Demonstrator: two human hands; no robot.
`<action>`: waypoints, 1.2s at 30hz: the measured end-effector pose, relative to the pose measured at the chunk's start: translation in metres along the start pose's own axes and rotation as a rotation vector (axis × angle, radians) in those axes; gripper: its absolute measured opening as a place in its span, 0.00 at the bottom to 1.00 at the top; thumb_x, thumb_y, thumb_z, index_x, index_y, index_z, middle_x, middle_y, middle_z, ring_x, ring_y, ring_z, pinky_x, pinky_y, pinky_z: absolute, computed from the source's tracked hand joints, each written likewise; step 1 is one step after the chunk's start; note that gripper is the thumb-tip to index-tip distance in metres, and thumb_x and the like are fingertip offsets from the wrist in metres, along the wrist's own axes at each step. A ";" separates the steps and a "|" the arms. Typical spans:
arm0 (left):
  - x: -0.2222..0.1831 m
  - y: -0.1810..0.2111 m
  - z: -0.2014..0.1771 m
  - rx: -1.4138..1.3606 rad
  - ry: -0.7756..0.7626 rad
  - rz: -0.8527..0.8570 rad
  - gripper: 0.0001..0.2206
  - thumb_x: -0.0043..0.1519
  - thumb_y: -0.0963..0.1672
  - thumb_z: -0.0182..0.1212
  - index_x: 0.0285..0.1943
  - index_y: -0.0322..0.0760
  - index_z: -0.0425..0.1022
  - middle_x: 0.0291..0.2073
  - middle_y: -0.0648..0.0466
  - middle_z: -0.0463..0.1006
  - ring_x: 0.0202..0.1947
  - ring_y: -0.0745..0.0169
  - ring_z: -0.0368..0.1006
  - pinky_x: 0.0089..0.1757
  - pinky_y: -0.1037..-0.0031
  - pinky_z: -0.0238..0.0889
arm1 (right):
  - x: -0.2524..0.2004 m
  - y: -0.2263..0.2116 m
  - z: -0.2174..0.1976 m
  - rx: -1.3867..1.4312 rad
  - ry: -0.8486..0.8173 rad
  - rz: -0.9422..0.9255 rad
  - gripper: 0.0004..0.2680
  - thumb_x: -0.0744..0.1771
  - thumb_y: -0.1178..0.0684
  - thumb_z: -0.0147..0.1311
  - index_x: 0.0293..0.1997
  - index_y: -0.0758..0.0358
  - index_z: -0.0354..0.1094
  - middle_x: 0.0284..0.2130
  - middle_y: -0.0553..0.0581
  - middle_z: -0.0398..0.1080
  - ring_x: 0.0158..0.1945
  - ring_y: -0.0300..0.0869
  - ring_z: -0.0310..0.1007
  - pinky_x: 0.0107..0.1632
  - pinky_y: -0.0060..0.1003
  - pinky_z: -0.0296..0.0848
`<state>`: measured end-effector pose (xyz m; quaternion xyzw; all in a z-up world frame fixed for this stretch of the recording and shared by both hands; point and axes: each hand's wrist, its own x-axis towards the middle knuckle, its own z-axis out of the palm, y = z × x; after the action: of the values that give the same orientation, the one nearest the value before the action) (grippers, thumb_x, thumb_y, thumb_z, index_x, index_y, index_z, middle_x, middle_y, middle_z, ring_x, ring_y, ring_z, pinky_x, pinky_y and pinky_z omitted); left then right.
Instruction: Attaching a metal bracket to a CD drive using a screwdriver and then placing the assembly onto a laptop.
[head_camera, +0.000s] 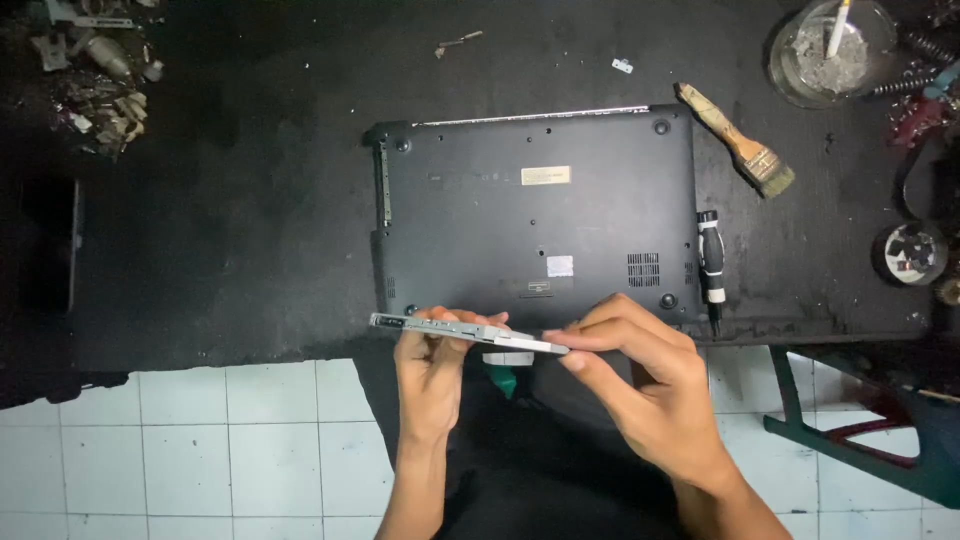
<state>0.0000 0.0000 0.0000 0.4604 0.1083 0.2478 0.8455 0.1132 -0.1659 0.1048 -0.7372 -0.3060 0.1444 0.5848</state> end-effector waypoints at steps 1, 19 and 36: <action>-0.002 -0.002 -0.001 0.000 0.001 -0.001 0.06 0.70 0.42 0.57 0.54 0.42 0.73 0.44 0.49 0.81 0.44 0.42 0.81 0.59 0.38 0.69 | 0.000 0.001 0.002 0.000 0.000 0.001 0.05 0.66 0.59 0.58 0.43 0.65 0.77 0.32 0.55 0.76 0.35 0.40 0.74 0.41 0.28 0.71; 0.011 0.027 0.013 0.472 0.164 -0.269 0.15 0.67 0.48 0.57 0.53 0.32 0.76 0.37 0.57 0.82 0.35 0.73 0.71 0.36 0.78 0.65 | -0.008 0.063 0.009 -0.016 0.088 0.199 0.15 0.69 0.43 0.50 0.52 0.65 0.71 0.39 0.50 0.71 0.41 0.37 0.66 0.44 0.31 0.63; 0.087 0.041 0.019 0.646 -0.013 -0.354 0.29 0.65 0.45 0.61 0.73 0.23 0.59 0.49 0.39 0.81 0.41 0.58 0.78 0.41 0.70 0.74 | 0.000 0.069 -0.048 -0.480 0.487 0.105 0.05 0.72 0.67 0.54 0.52 0.74 0.75 0.37 0.71 0.76 0.38 0.59 0.78 0.48 0.51 0.73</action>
<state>0.0688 0.0496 0.0486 0.6794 0.2536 0.0479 0.6869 0.1599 -0.2119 0.0526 -0.8813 -0.1443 -0.0819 0.4424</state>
